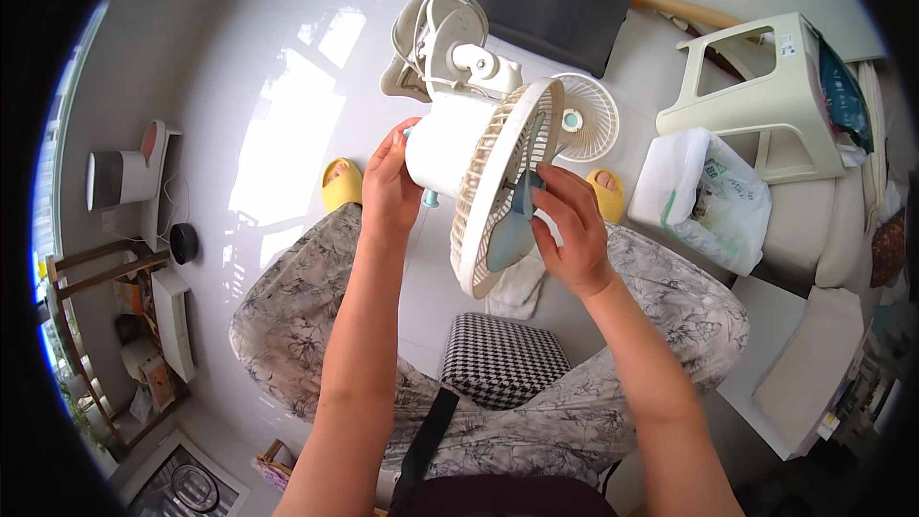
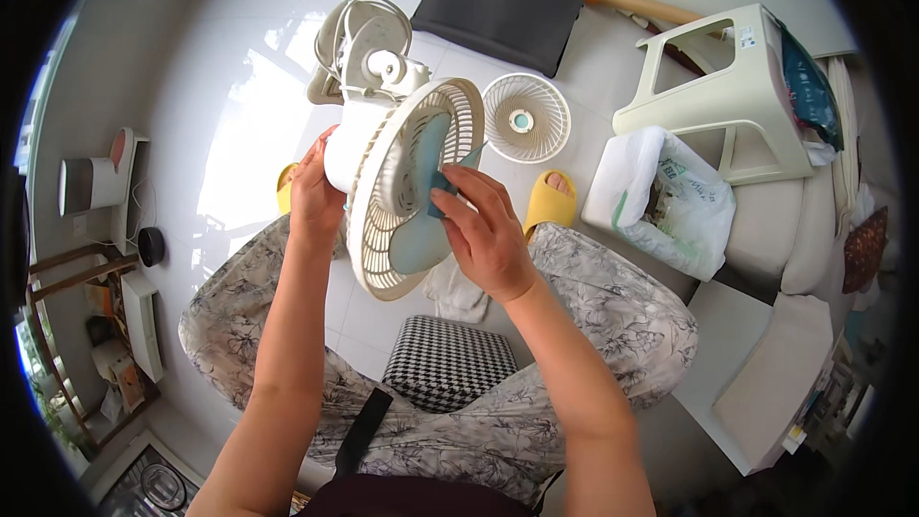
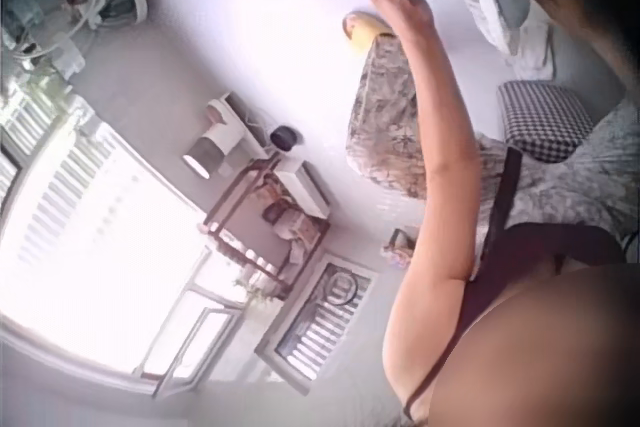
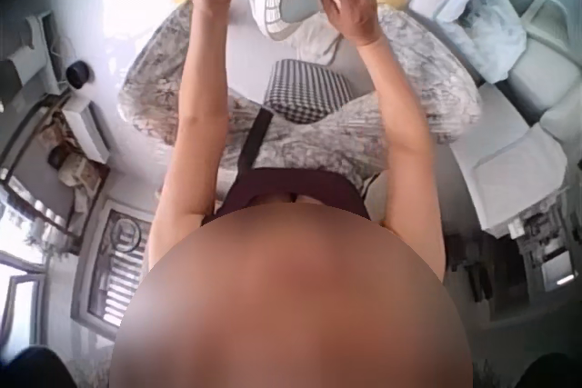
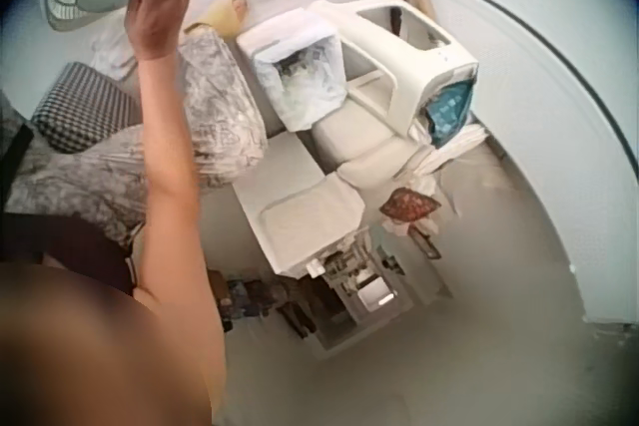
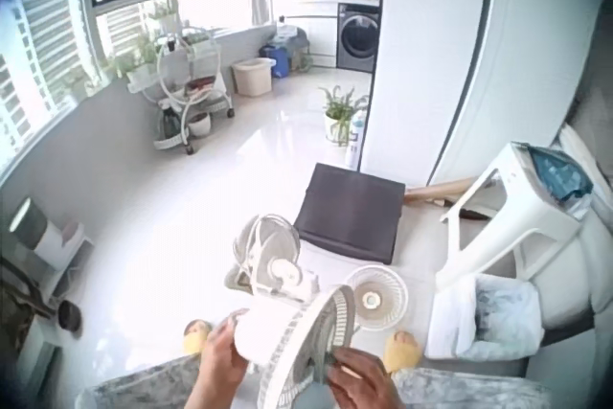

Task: The person disassembles a small white fan, removes the front grille and blades, retrieves two screwdrivers from a cabinet, and reassembles the fan by screwing the grille back on.

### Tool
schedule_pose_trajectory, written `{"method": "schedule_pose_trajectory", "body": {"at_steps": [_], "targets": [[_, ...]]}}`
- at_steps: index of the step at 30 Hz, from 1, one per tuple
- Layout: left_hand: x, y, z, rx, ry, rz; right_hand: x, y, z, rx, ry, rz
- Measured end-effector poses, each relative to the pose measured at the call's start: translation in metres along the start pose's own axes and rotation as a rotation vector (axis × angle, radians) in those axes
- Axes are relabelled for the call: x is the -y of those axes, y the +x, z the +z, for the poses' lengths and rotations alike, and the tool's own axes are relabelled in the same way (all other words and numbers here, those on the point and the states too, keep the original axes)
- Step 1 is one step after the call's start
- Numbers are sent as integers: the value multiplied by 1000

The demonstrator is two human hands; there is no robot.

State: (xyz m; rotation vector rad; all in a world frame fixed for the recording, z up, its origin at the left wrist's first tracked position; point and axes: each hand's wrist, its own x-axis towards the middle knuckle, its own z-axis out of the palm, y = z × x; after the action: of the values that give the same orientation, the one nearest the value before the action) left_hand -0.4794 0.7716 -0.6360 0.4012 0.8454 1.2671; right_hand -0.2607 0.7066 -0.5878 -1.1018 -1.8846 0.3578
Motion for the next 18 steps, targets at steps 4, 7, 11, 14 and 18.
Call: {"method": "schedule_pose_trajectory", "body": {"at_steps": [4, 7, 11, 14, 18], "targets": [[-49, -32, 32, 76, 6, 74, 43, 23, -24, -68, -7, -124], [-74, -55, 54, 78, 43, 111, 64, 28, -31, -135, -31, -173], [-90, -76, 60, 30, 46, 165, 88, 34, -29, -166, 26, -148], [-97, -85, 60, 11, 64, 206, 99, 29, -23, -148, 99, -9], [-98, -87, 52, 45, 47, 265, 114, 29, -13, -183, 405, 361]]}}
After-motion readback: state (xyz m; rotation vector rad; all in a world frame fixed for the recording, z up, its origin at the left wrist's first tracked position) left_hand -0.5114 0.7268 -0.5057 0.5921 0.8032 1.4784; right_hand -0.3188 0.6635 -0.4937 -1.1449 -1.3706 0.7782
